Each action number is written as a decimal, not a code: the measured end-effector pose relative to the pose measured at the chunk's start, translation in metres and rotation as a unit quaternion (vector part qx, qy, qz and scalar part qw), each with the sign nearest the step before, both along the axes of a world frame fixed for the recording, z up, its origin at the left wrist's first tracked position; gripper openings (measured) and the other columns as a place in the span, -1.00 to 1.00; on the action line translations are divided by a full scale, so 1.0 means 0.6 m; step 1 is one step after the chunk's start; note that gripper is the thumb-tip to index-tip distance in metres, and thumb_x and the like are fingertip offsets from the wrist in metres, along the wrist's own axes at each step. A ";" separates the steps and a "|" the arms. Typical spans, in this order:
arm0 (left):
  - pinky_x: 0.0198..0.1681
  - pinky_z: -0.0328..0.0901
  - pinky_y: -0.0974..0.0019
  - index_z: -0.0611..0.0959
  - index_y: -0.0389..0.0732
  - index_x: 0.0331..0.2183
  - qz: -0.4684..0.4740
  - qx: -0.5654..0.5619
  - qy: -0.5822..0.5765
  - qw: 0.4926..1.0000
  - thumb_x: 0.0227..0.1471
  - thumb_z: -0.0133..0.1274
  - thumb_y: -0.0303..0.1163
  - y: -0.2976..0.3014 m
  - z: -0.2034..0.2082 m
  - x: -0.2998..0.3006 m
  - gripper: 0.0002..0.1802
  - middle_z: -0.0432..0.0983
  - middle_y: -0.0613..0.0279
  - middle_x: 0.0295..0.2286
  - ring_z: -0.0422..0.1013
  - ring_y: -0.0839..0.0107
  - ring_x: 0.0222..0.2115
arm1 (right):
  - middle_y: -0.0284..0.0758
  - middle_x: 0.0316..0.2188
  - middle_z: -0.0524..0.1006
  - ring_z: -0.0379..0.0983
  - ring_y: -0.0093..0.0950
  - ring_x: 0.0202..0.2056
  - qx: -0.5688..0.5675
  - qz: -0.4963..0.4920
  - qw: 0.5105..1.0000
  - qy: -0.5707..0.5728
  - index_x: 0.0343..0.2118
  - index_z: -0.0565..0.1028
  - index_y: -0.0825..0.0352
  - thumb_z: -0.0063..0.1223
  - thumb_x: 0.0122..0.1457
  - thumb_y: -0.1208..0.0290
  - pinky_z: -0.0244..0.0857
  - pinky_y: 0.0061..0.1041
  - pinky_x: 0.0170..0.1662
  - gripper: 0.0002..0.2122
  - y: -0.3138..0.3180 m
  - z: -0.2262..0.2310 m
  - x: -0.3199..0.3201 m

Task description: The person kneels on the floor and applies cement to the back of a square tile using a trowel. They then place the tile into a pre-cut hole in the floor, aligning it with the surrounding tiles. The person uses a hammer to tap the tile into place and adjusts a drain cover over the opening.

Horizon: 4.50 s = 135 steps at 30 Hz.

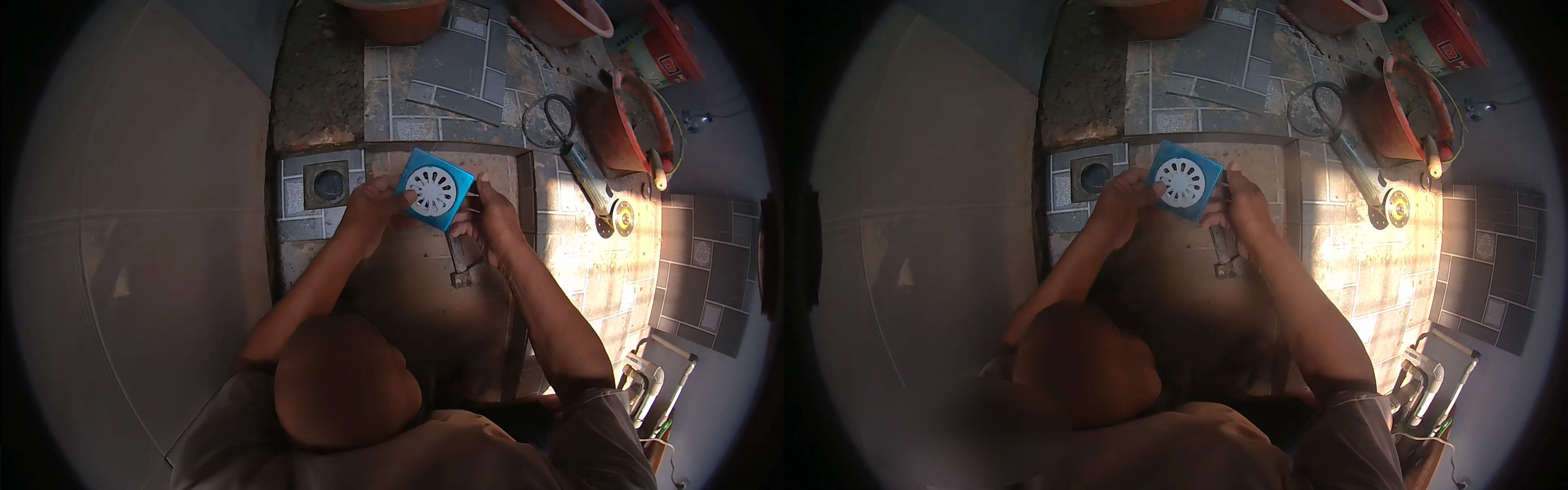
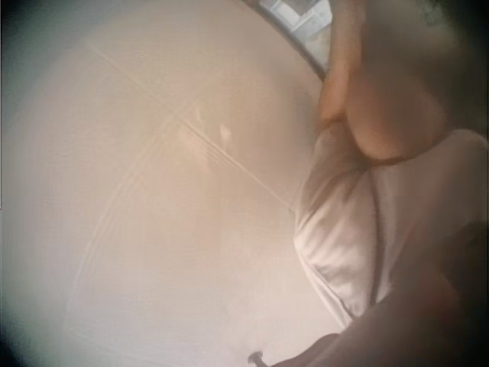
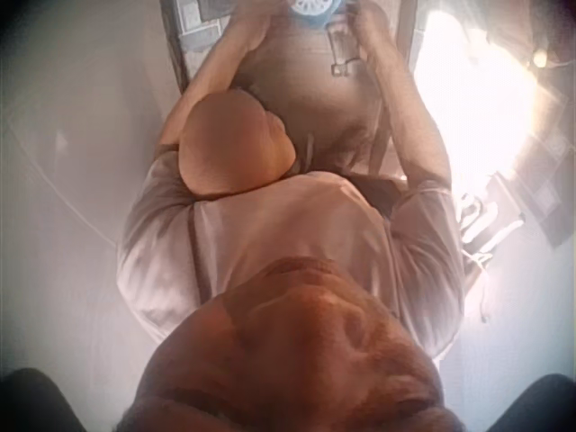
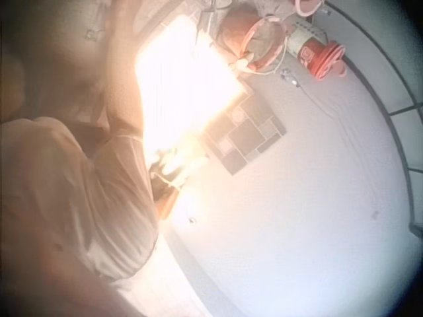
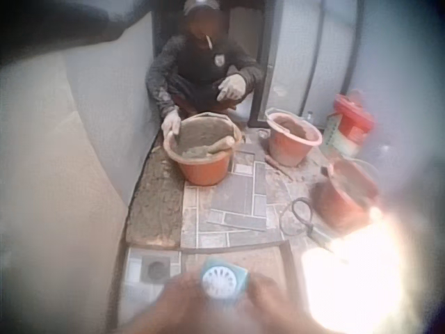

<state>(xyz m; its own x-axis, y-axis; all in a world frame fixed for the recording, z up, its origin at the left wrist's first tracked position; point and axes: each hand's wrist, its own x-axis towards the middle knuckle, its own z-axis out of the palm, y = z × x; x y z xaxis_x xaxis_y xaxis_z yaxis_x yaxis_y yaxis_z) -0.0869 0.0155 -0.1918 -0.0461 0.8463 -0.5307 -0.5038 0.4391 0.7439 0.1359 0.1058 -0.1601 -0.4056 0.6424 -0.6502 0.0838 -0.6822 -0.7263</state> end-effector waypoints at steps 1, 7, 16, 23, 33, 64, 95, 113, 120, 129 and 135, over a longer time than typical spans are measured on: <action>-0.13 0.64 0.16 0.64 -0.34 0.05 0.030 -0.013 0.004 0.999 0.32 0.18 -0.49 -0.015 -0.012 -0.022 -0.71 0.68 0.08 -0.09 0.63 0.28 -0.11 | -0.24 -0.15 0.62 0.60 -0.46 -0.29 0.037 -0.023 0.998 -0.036 0.22 0.45 0.48 -0.26 0.55 -0.14 0.55 -0.37 -0.29 -0.35 -0.017 -0.009 -0.028; -0.18 0.64 0.16 0.69 -0.36 -0.10 0.135 -0.085 -0.008 0.987 0.27 0.22 -0.52 -0.089 -0.069 -0.058 -0.82 0.68 0.17 -0.24 0.63 0.30 -0.22 | -0.39 -0.42 0.63 0.50 -0.64 -0.42 0.188 0.036 0.979 -0.067 0.12 0.56 0.52 0.35 0.26 0.49 0.40 -0.57 -0.31 -0.60 -0.092 -0.106 -0.104; -0.32 0.49 0.33 0.79 -0.41 -0.21 0.117 -0.143 0.172 0.968 0.14 0.35 -0.50 -0.126 -0.115 -0.080 -0.80 0.73 0.12 -0.33 0.61 0.44 -0.36 | -0.21 -0.40 0.68 0.64 -0.36 -0.33 0.387 0.123 0.895 -0.185 0.17 0.63 0.34 0.26 0.19 0.60 0.50 -0.39 -0.12 -0.57 -0.109 -0.207 -0.146; -0.40 0.42 0.38 0.76 -0.36 -0.24 0.306 -0.126 0.202 0.922 0.09 0.37 -0.61 -0.117 -0.176 -0.169 -0.84 0.66 0.28 -0.44 0.50 0.56 -0.48 | -0.07 -0.32 0.73 0.70 -0.19 -0.26 0.306 0.162 0.909 -0.233 -0.10 0.70 0.39 0.37 0.08 0.55 0.53 -0.27 -0.11 -0.72 -0.068 -0.250 -0.305; -0.21 0.46 0.31 0.78 -0.41 -0.17 0.270 -0.136 0.460 0.835 -0.09 0.48 -0.58 -0.117 -0.251 -0.213 -0.63 0.66 0.17 -0.39 0.57 0.38 -0.38 | -0.08 -0.37 0.73 0.72 -0.17 -0.28 0.328 0.162 0.888 -0.278 -0.11 0.71 0.40 0.34 0.09 0.58 0.56 -0.23 -0.10 -0.73 -0.063 -0.282 -0.367; 0.14 0.45 0.09 0.73 0.03 0.11 -0.015 -0.052 0.669 0.741 -0.04 0.47 -0.17 -0.108 -0.217 -0.194 -0.37 0.37 0.36 0.31 0.48 0.13 0.08 | -0.05 -0.06 0.61 0.59 -0.08 -0.01 0.406 0.156 0.859 -0.269 0.15 0.60 0.24 0.34 0.14 0.53 0.47 -0.13 0.04 -0.54 -0.047 -0.274 -0.336; 0.10 0.29 -0.22 0.59 -0.09 0.12 -0.049 -0.230 0.663 0.711 -0.14 0.40 -0.03 -0.039 -0.182 -0.136 -0.22 0.24 0.17 0.30 0.28 0.01 0.20 | -0.28 -0.38 0.61 0.54 -0.52 -0.41 0.281 0.130 0.915 -0.258 -0.20 0.55 0.36 0.17 0.31 0.61 0.44 -0.43 -0.29 -0.94 -0.035 -0.195 -0.121; 0.12 0.34 -0.05 0.58 0.00 0.24 -0.034 -0.122 0.679 0.724 0.01 0.40 -0.18 -0.081 -0.190 -0.156 -0.25 0.31 0.10 0.26 0.36 -0.04 0.11 | -0.31 -0.22 0.57 0.52 -0.51 -0.26 0.396 -0.078 0.796 -0.452 -0.10 0.55 0.33 0.16 0.38 0.51 0.44 -0.49 -0.22 -0.90 0.093 -0.049 0.361; 0.10 0.36 -0.02 0.65 -0.23 0.05 0.195 -0.041 0.631 0.750 0.08 0.12 -0.68 -0.148 -0.226 -0.159 -0.54 0.44 -0.05 -0.05 0.42 -0.11 -0.01 | -0.17 0.03 0.59 0.55 -0.25 -0.03 0.355 -0.023 0.771 -0.528 0.13 0.54 0.44 0.05 0.29 0.70 0.42 -0.32 0.17 -0.65 0.040 -0.085 0.364; -0.14 0.47 -0.01 0.79 0.14 -0.02 0.050 -0.002 0.691 0.721 0.07 0.19 -0.62 -0.150 -0.236 -0.200 -0.50 0.44 0.13 -0.24 0.52 0.05 -0.23 | -0.10 -0.24 0.58 0.51 -0.05 -0.09 0.496 0.375 0.770 -0.145 0.00 0.69 0.27 0.21 0.24 0.58 0.42 -0.20 0.06 -0.73 -0.001 -0.202 -0.196; -0.19 0.52 0.00 0.75 0.34 0.06 -0.018 -0.023 0.716 0.698 0.08 0.22 -0.53 -0.160 -0.225 -0.203 -0.42 0.45 0.17 -0.21 0.54 0.10 -0.23 | -0.25 -0.03 0.41 0.39 -0.24 0.10 0.459 0.524 0.641 -0.322 0.36 0.47 -0.25 0.17 0.38 0.31 0.38 -0.26 0.22 -0.50 -0.033 -0.208 -0.320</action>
